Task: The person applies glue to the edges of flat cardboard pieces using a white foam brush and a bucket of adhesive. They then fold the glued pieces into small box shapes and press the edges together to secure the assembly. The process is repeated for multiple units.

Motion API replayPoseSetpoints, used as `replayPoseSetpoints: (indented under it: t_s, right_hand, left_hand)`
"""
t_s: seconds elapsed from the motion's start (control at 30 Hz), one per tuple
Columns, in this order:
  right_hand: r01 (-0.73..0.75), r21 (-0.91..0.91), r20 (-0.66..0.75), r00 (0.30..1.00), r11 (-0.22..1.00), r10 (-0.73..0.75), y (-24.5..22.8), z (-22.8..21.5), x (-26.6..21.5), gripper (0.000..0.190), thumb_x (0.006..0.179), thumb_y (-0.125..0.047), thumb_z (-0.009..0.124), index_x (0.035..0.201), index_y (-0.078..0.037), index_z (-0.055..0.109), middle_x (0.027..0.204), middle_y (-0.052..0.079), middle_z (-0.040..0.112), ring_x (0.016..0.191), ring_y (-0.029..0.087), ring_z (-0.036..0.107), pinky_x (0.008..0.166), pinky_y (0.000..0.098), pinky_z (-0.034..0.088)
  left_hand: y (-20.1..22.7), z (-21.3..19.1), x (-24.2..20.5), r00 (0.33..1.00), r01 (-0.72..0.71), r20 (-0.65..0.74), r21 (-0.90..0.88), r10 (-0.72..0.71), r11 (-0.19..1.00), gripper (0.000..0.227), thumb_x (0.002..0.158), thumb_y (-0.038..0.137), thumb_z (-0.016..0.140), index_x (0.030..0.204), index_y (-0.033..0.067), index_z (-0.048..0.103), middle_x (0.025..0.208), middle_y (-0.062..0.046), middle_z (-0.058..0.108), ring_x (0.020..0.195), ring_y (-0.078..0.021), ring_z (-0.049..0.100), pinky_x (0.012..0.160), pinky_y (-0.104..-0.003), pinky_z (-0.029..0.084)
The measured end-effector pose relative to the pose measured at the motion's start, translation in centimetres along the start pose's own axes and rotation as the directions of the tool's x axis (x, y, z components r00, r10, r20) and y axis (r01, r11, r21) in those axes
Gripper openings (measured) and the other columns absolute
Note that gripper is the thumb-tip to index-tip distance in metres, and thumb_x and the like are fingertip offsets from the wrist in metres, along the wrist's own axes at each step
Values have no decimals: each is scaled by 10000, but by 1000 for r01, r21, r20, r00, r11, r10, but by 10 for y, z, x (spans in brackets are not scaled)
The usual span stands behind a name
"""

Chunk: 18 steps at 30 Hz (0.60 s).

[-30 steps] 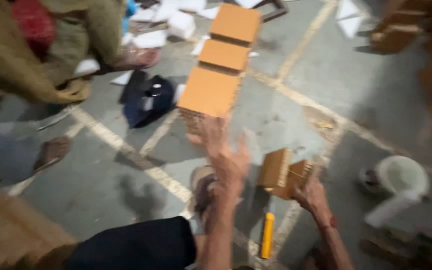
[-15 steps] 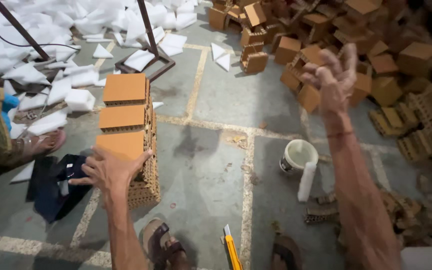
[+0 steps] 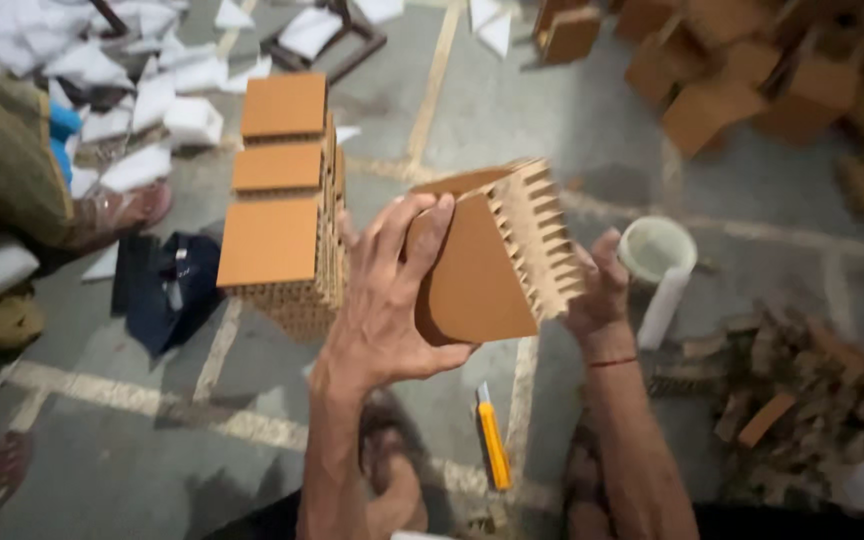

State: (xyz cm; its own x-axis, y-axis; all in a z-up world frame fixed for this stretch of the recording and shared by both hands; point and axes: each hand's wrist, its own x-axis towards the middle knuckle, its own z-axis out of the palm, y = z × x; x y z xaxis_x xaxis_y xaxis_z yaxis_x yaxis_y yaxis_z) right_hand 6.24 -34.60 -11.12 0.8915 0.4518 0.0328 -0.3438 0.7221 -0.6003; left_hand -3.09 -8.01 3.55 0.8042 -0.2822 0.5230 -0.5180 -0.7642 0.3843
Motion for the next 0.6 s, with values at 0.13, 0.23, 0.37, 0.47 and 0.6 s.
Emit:
replayPoseSetpoints:
  t_s: [0.13,0.23,0.37,0.47,0.6]
  right_hand:
    - [-89,64,-104,990,994,96,40,-53,-19,703,1062,-488,563,1490,61,464,1389,200,608,1266,312,579,1109,453,437]
    - [-102,128,-146,982,987,121,69,-82,-30,640,1050,-442,577,1447,51,486,1338,181,622,1218,291,592,1084,440,452]
    - [-156,240,-165,966,958,199,109,-110,-52,556,1033,-381,595,1390,38,516,1270,155,640,1153,263,610,1050,423,472]
    - [-128,332,-161,968,934,190,137,-124,-55,494,1021,-336,609,1348,28,538,1219,136,653,1104,242,624,1025,410,488]
    - [-119,370,-137,974,921,181,150,-159,-53,411,1005,-275,628,1291,15,568,1151,110,671,1039,213,642,992,392,508]
  left_hand:
    - [-5,13,-9,993,15,114,-147,2,989,1328,504,366,928,1616,125,243,1541,-176,373,1454,-421,352,1241,-608,244]
    - [-14,27,-4,981,14,188,-262,37,965,1342,498,340,935,1628,133,241,1582,-178,365,1471,-433,339,1241,-570,339]
    - [-23,50,-4,967,38,249,-331,48,943,1380,464,326,945,1633,142,236,1596,-176,362,1479,-431,337,1230,-575,363]
    - [-29,56,-3,949,104,313,-399,28,911,1381,473,307,936,1650,171,226,1638,-177,339,1484,-406,362,1246,-553,371]
    - [-57,73,-18,976,125,210,-740,50,661,1296,594,331,946,1667,217,228,1694,-125,301,1555,-333,353,1286,-543,360]
